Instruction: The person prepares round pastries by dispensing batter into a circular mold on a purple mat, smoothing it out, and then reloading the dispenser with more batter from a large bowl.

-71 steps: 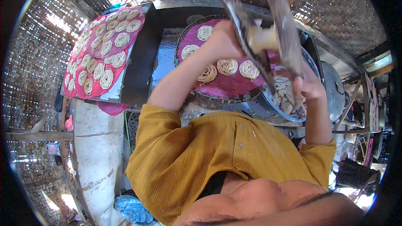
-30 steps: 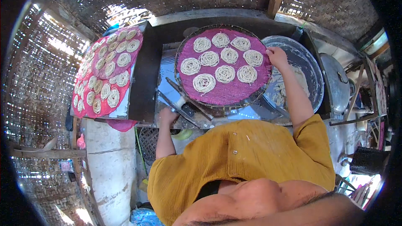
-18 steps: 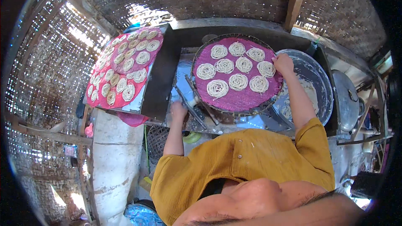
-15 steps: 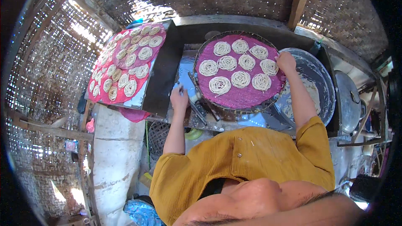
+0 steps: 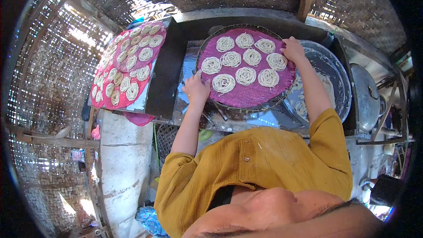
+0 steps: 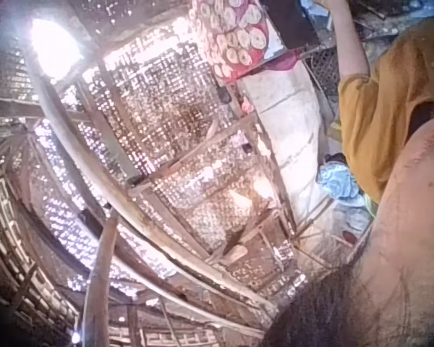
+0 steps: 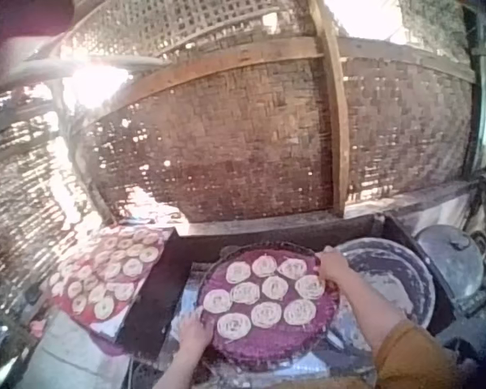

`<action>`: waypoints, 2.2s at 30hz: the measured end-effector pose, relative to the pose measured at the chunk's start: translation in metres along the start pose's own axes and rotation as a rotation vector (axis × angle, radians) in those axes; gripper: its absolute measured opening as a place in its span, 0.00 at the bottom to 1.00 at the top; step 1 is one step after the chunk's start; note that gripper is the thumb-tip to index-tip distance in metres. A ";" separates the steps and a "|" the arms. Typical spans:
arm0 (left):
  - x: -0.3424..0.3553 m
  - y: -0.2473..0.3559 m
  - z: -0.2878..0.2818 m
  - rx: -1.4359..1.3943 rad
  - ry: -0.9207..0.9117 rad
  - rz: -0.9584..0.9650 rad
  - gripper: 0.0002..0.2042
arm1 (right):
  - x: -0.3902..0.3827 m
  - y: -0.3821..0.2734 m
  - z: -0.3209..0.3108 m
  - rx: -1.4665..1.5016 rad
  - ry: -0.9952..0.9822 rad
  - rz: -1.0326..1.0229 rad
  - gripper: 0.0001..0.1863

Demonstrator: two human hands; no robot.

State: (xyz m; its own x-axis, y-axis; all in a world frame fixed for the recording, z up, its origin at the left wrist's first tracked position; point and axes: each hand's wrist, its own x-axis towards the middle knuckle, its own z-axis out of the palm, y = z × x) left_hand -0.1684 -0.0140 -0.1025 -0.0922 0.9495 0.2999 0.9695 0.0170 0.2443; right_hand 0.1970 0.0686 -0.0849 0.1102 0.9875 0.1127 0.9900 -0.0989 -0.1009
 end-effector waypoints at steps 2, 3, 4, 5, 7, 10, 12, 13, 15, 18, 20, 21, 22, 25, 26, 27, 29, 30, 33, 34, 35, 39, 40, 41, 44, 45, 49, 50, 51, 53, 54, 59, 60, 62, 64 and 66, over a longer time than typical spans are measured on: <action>0.000 0.001 0.000 0.035 -0.002 -0.012 0.24 | 0.003 -0.001 -0.005 0.024 -0.024 0.021 0.21; 0.001 -0.001 0.001 0.012 0.003 -0.009 0.24 | 0.005 -0.002 -0.006 0.047 -0.043 0.034 0.20; 0.002 -0.001 0.001 -0.012 0.009 -0.006 0.24 | 0.008 0.000 -0.004 0.053 -0.044 0.033 0.20; 0.003 -0.001 0.000 -0.006 0.009 -0.006 0.24 | 0.011 0.002 -0.002 0.138 -0.061 0.068 0.19; 0.006 0.001 -0.003 -0.272 0.007 0.013 0.23 | 0.016 0.002 0.000 0.229 -0.078 0.101 0.18; 0.008 0.005 -0.014 -0.625 -0.150 -0.243 0.21 | 0.017 -0.001 0.001 0.179 -0.085 0.055 0.15; 0.008 -0.004 -0.005 -0.895 -0.169 -0.305 0.21 | 0.008 -0.003 0.003 0.207 0.124 -0.021 0.12; 0.008 -0.007 -0.002 -1.168 -0.190 -0.365 0.20 | 0.010 0.000 0.006 0.204 0.124 -0.021 0.12; 0.009 -0.008 -0.003 -1.272 -0.231 -0.386 0.19 | 0.012 0.006 0.014 0.297 0.163 -0.111 0.10; 0.008 -0.010 -0.007 -1.135 -0.280 -0.404 0.17 | 0.012 0.006 0.015 0.350 0.142 -0.053 0.12; 0.008 -0.020 -0.004 -0.917 -0.258 -0.276 0.16 | 0.011 0.001 0.009 0.425 0.120 -0.052 0.14; 0.007 -0.022 -0.005 -0.928 -0.242 -0.282 0.16 | 0.011 -0.005 0.005 0.501 0.089 -0.060 0.15; 0.007 -0.022 -0.008 -1.025 -0.248 -0.283 0.17 | 0.012 -0.010 0.000 0.521 0.101 -0.104 0.16; 0.011 -0.024 -0.015 -1.077 -0.202 -0.111 0.17 | 0.009 -0.017 -0.020 0.505 0.036 -0.243 0.17; 0.016 -0.021 -0.023 -0.929 -0.131 0.043 0.17 | 0.009 -0.011 -0.031 0.429 -0.015 -0.324 0.14; 0.022 -0.018 -0.033 -0.861 -0.114 0.096 0.16 | 0.007 -0.014 -0.045 0.384 -0.040 -0.334 0.11; 0.034 -0.020 -0.058 -0.943 -0.247 0.077 0.17 | 0.004 -0.014 -0.062 0.407 0.010 -0.381 0.15; 0.038 -0.032 -0.052 -0.930 -0.142 0.166 0.17 | 0.003 -0.026 -0.078 0.424 -0.010 -0.391 0.16; 0.050 -0.068 -0.097 -1.000 -0.216 0.123 0.17 | -0.006 -0.082 -0.129 0.502 -0.074 -0.338 0.17; 0.056 -0.087 -0.108 -1.009 -0.169 0.151 0.17 | -0.004 -0.101 -0.140 0.587 -0.119 -0.343 0.17; 0.061 -0.107 -0.120 -1.018 -0.121 0.179 0.16 | 0.000 -0.122 -0.148 0.583 -0.116 -0.363 0.17; 0.085 -0.201 -0.174 -0.819 -0.157 0.060 0.16 | 0.013 -0.215 -0.171 0.583 -0.112 -0.517 0.19; 0.091 -0.228 -0.181 -0.864 -0.034 0.124 0.16 | 0.017 -0.245 -0.170 0.672 -0.138 -0.532 0.19; 0.097 -0.256 -0.188 -0.903 0.090 0.188 0.16 | 0.021 -0.275 -0.170 0.761 -0.168 -0.547 0.20; 0.112 -0.331 -0.230 -0.811 -0.032 -0.052 0.17 | 0.045 -0.363 -0.153 0.887 -0.269 -0.596 0.21; 0.116 -0.358 -0.237 -0.824 0.024 -0.011 0.17 | 0.055 -0.395 -0.142 0.933 -0.273 -0.641 0.20; 0.140 -0.483 -0.238 -0.673 0.124 -0.375 0.17 | 0.104 -0.518 -0.088 1.036 -0.346 -0.726 0.18; 0.144 -0.495 -0.242 -0.670 0.120 -0.394 0.17 | 0.113 -0.548 -0.077 0.979 -0.389 -0.668 0.18; 0.147 -0.502 -0.248 -0.653 0.161 -0.394 0.17 | 0.117 -0.573 -0.064 1.132 -0.434 -0.601 0.17; 0.156 -0.539 -0.242 -0.685 0.212 -0.372 0.17 | 0.155 -0.610 -0.028 1.063 -0.491 -0.628 0.17; 0.152 -0.574 -0.235 -0.677 0.276 -0.424 0.16 | 0.139 -0.643 -0.033 1.046 -0.406 -0.716 0.18; 0.139 -0.610 -0.208 -0.396 0.604 -0.537 0.17 | 0.165 -0.675 0.015 0.626 -0.036 -0.949 0.22; 0.129 -0.612 -0.188 -0.408 0.577 -0.564 0.17 | 0.172 -0.664 0.026 0.592 -0.008 -0.964 0.23; 0.097 -0.606 -0.147 -0.630 1.046 -0.524 0.19 | 0.156 -0.651 0.024 0.672 -0.015 -0.946 0.23; 0.046 -0.558 -0.112 -0.443 0.944 -0.774 0.19 | 0.121 -0.617 -0.005 0.730 0.016 -0.851 0.22; -0.026 -0.585 0.002 -0.178 0.489 -0.895 0.17 | 0.096 -0.589 -0.034 0.768 0.019 -0.804 0.21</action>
State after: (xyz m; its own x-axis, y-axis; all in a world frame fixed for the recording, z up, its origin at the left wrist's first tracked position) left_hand -0.7330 -0.0481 -0.2553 -0.8834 0.3804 0.2736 0.4569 0.5699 0.6830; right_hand -0.3721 0.2173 0.0193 -0.5315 0.7272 0.4345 0.4565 0.6779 -0.5762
